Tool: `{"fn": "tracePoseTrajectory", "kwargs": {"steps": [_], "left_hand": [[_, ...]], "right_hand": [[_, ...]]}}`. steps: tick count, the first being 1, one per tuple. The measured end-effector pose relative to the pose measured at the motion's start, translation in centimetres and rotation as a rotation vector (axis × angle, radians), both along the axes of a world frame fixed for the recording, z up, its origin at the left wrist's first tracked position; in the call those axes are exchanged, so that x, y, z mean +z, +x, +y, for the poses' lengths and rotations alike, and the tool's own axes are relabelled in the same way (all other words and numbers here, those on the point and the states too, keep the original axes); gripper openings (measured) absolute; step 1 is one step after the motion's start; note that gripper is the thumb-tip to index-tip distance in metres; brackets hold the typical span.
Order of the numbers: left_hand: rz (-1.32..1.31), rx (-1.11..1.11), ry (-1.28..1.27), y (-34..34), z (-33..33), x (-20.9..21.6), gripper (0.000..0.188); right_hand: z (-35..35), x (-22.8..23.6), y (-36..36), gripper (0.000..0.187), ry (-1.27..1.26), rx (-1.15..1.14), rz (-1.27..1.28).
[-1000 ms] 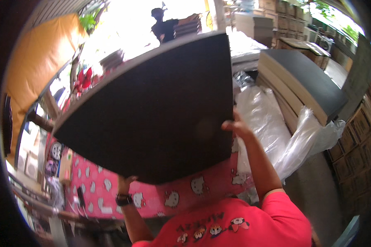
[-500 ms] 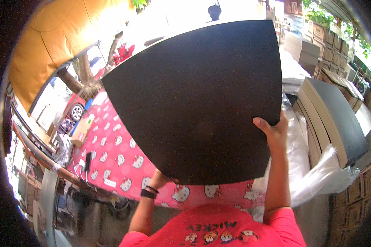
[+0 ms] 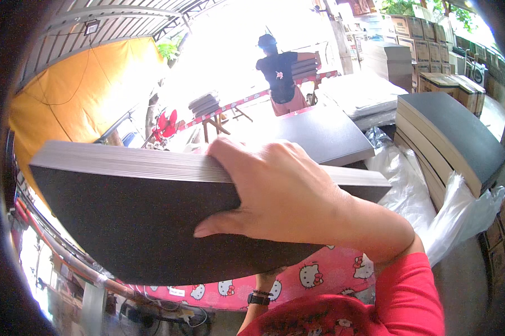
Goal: The person places black paper boards into plastic bags by hand, then stacks the bagged boards on a pallet and on a table.
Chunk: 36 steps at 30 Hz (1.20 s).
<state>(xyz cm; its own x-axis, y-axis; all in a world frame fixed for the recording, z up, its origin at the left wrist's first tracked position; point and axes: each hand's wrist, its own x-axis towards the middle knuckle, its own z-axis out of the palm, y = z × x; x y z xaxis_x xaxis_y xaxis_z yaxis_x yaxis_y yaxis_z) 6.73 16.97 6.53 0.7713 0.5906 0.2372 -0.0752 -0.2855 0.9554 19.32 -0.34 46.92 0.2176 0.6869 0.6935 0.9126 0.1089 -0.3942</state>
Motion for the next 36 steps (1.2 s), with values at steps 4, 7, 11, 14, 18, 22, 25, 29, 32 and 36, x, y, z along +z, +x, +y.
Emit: {"fn": "tracePoseTrajectory", "kwargs": {"steps": [4,7,11,14,18,22,25,29,32,36], "left_hand": [[0.156,0.078,0.270,-2.6,-0.7,-2.0,0.050],[0.205,0.227,0.756,-4.7,-1.6,-0.8,0.058],[-0.006,0.084,-0.114,-7.8,1.7,6.5,0.067],[0.127,0.112,0.101,-11.5,5.5,6.3,0.080],[0.175,0.046,-0.090,-11.3,4.6,9.5,0.082],[0.158,-0.051,0.165,-13.2,6.7,13.7,0.052],[-0.283,0.221,-0.057,-17.3,9.9,12.4,0.049],[-0.347,0.641,0.117,-12.9,6.4,16.9,0.070],[-0.264,0.598,0.098,-12.4,5.8,17.5,0.073],[-0.322,0.638,0.105,-12.7,5.8,16.5,0.072]], "right_hand": [[1.4,-2.4,0.7,0.061,0.073,0.066,-0.021],[0.7,-2.9,2.3,0.058,0.045,0.106,0.183],[-0.9,-6.0,4.3,0.062,0.263,0.197,0.441],[-0.7,-14.7,6.2,0.070,0.321,0.263,0.851],[-1.7,-22.6,7.0,0.070,0.405,0.299,0.948],[-2.0,-23.1,6.7,0.071,0.389,0.287,1.032],[-1.4,-22.1,6.5,0.074,0.386,0.298,1.045],[-1.5,-22.6,6.6,0.075,0.256,0.438,1.078],[-4.0,-27.5,9.7,0.073,-0.192,0.545,1.154],[-4.5,-38.3,10.0,0.053,-0.544,0.151,0.702]]}}
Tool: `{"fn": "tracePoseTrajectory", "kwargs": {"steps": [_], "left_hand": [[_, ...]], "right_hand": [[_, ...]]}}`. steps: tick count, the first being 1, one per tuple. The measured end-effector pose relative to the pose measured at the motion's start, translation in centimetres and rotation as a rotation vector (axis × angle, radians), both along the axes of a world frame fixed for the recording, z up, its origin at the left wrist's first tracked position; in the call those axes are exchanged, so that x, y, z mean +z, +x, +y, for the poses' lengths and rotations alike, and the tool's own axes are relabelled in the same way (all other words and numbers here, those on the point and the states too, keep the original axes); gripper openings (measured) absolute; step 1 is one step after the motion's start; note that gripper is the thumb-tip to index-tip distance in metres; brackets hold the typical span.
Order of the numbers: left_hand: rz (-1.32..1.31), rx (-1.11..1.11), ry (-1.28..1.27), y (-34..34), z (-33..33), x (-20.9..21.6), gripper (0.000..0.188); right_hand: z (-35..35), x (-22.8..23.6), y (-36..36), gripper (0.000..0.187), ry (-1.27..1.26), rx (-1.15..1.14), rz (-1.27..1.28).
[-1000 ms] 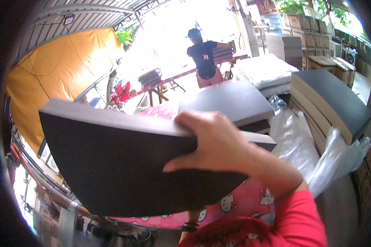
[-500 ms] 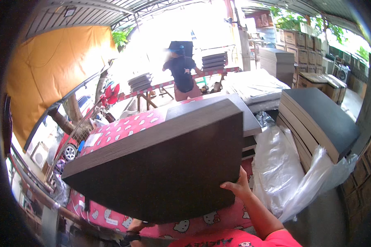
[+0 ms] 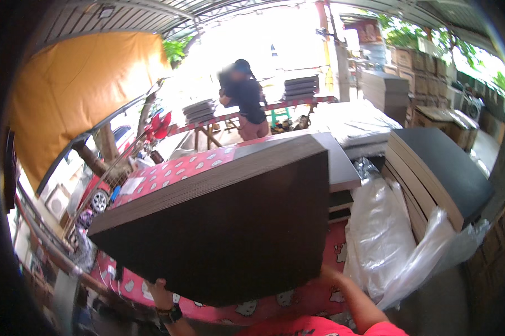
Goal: The person places black paper boards into plastic bags by hand, then stacks the bagged boards on a pallet and on a table.
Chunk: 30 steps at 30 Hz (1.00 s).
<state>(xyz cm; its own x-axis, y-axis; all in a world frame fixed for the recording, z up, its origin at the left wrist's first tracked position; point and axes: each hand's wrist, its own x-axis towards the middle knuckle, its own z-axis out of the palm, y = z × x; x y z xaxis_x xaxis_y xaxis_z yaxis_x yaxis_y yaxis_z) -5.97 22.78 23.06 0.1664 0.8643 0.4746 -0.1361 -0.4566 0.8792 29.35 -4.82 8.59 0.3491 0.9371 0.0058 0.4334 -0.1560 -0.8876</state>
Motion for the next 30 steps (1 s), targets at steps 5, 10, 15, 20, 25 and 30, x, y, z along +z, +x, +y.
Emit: {"fn": "tracePoseTrajectory", "kwargs": {"steps": [5,10,15,20,25,30], "left_hand": [[-0.213,-0.066,0.022,1.2,-4.6,7.5,0.070],[-0.081,-0.326,0.274,4.2,-7.7,18.5,0.052],[0.116,-0.414,0.466,6.8,-7.1,17.9,0.054],[0.248,-0.375,0.516,5.4,-9.4,20.5,0.056],[0.204,-0.308,0.473,4.5,-9.5,18.8,0.057],[0.111,-0.220,0.408,2.4,-8.6,17.1,0.050]], "right_hand": [[2.2,-3.6,-0.6,0.050,0.047,0.012,-0.273],[2.1,-2.8,0.6,0.051,-0.061,0.030,-0.305],[3.1,-2.4,-0.7,0.052,-0.113,0.131,-0.272],[2.4,-2.3,-1.7,0.053,-0.167,0.189,-0.236],[1.5,-1.9,-2.6,0.054,-0.207,0.227,-0.198],[0.1,-0.5,-3.6,0.056,-0.208,0.264,-0.130]]}}
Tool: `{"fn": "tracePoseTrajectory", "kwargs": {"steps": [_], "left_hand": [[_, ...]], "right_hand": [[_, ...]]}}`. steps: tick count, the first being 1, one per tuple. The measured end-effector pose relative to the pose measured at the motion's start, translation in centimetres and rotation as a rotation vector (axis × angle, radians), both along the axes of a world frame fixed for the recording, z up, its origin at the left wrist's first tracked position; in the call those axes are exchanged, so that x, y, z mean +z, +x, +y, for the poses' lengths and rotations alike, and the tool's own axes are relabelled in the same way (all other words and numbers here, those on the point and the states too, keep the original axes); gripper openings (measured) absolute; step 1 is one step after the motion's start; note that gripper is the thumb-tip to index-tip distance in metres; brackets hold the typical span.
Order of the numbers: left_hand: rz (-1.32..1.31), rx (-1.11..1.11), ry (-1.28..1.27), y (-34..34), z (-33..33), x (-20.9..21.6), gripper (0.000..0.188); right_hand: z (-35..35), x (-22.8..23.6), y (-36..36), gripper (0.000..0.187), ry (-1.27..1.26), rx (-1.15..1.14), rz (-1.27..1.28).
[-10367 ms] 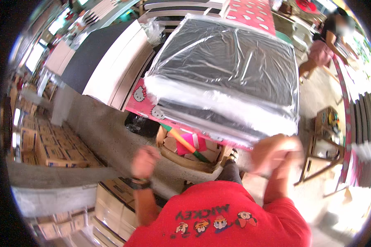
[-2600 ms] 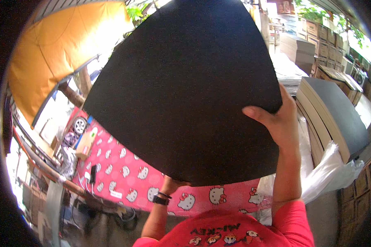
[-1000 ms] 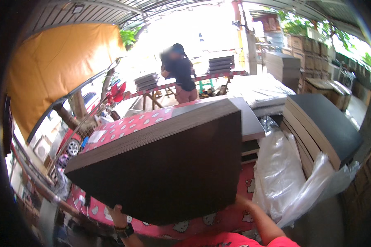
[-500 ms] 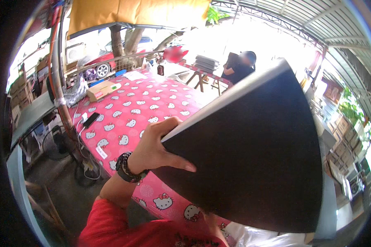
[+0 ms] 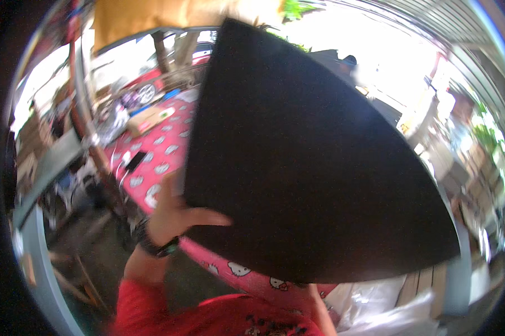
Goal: The person places black paper boards into plastic bags by hand, then stacks the bagged boards on a pallet and on a table.
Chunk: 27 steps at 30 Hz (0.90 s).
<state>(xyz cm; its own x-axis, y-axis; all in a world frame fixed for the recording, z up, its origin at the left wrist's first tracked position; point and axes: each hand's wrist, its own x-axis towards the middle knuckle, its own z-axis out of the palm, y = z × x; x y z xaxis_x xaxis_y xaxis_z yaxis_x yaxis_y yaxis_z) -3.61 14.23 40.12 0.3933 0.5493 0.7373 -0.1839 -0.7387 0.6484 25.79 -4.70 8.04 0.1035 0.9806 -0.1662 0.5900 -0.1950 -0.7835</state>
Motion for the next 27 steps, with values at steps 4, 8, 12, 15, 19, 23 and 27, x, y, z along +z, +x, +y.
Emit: {"fn": "tracePoseTrajectory", "kwargs": {"steps": [4,8,12,15,19,23,27], "left_hand": [[-0.284,0.089,-0.539,-7.1,2.0,-5.4,0.047],[-0.171,0.548,-0.805,-11.8,5.1,-14.0,0.060],[-0.179,0.677,-1.156,-17.4,8.9,-23.7,0.038],[-0.184,0.605,-1.382,-19.8,9.7,-31.5,0.050],[-0.145,0.538,-1.592,-18.8,8.3,-32.4,0.062],[-0.101,0.625,-1.573,-15.9,7.7,-29.6,0.062],[-0.141,0.557,-1.528,-15.9,6.0,-31.7,0.063]], "right_hand": [[0.9,2.2,-4.5,0.056,-0.027,0.034,0.420],[1.3,4.1,-6.6,0.058,-0.075,-0.090,0.670],[5.8,4.5,-6.7,0.069,-0.176,-0.009,0.366],[10.5,1.7,-5.3,0.072,-0.287,-0.012,0.173],[13.2,2.3,-3.3,0.077,-0.326,0.063,0.141],[10.5,6.0,-3.9,0.057,0.083,-0.157,-0.344],[2.9,10.7,-5.0,0.036,0.036,0.331,0.568]]}}
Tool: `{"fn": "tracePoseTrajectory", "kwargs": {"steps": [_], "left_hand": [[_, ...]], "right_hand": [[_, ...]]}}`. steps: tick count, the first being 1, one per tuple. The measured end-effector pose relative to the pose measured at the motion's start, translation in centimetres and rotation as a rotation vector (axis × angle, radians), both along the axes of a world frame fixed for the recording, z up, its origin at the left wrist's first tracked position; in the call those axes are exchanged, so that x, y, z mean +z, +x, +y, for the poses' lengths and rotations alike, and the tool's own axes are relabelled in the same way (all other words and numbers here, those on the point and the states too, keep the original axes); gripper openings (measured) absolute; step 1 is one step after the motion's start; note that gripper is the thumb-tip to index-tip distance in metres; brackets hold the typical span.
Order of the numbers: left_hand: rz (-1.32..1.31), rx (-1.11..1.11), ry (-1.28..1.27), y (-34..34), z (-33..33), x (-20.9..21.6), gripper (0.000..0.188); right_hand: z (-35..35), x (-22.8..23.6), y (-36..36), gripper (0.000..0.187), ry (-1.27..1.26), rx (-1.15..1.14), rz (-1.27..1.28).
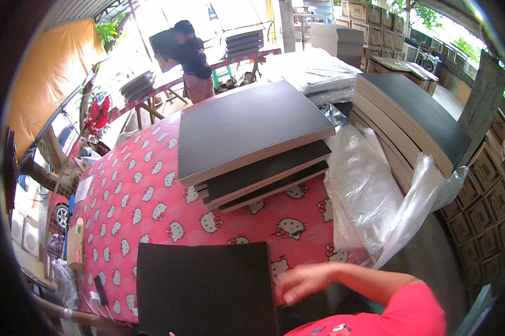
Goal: The person places black paper boards into plastic bags by hand, then stacks the bagged boards on a pallet and on a table.
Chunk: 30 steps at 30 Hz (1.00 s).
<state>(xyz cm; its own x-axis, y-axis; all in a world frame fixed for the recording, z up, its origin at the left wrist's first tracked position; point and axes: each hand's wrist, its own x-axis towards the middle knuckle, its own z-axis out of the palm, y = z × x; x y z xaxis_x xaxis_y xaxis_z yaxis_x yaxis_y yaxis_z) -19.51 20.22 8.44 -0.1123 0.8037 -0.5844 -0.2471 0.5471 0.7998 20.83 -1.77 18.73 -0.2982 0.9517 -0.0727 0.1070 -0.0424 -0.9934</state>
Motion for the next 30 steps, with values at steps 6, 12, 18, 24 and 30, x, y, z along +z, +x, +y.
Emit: {"fn": "tracePoseTrajectory", "kwargs": {"steps": [6,12,18,24,30], "left_hand": [[-0.038,-0.084,0.040,5.6,-5.8,-0.5,0.066],[0.243,-0.071,0.082,7.4,-7.1,-1.3,0.070],[0.375,-0.133,0.123,5.0,-6.8,-2.6,0.075],[0.436,-0.103,0.066,4.6,-6.7,-3.6,0.075],[0.117,-0.159,0.075,4.0,-6.2,-5.0,0.073]], "right_hand": [[-17.2,-22.4,-5.1,0.025,-0.712,0.106,-0.155],[-21.5,-33.6,-3.5,0.026,-0.593,-0.249,-0.331],[-22.8,-35.1,-1.2,0.028,-0.520,-0.265,-0.235],[-22.5,-34.8,-0.4,0.029,-0.529,-0.216,-0.210],[-22.6,-32.9,-2.2,0.031,-0.522,-0.115,-0.274]]}}
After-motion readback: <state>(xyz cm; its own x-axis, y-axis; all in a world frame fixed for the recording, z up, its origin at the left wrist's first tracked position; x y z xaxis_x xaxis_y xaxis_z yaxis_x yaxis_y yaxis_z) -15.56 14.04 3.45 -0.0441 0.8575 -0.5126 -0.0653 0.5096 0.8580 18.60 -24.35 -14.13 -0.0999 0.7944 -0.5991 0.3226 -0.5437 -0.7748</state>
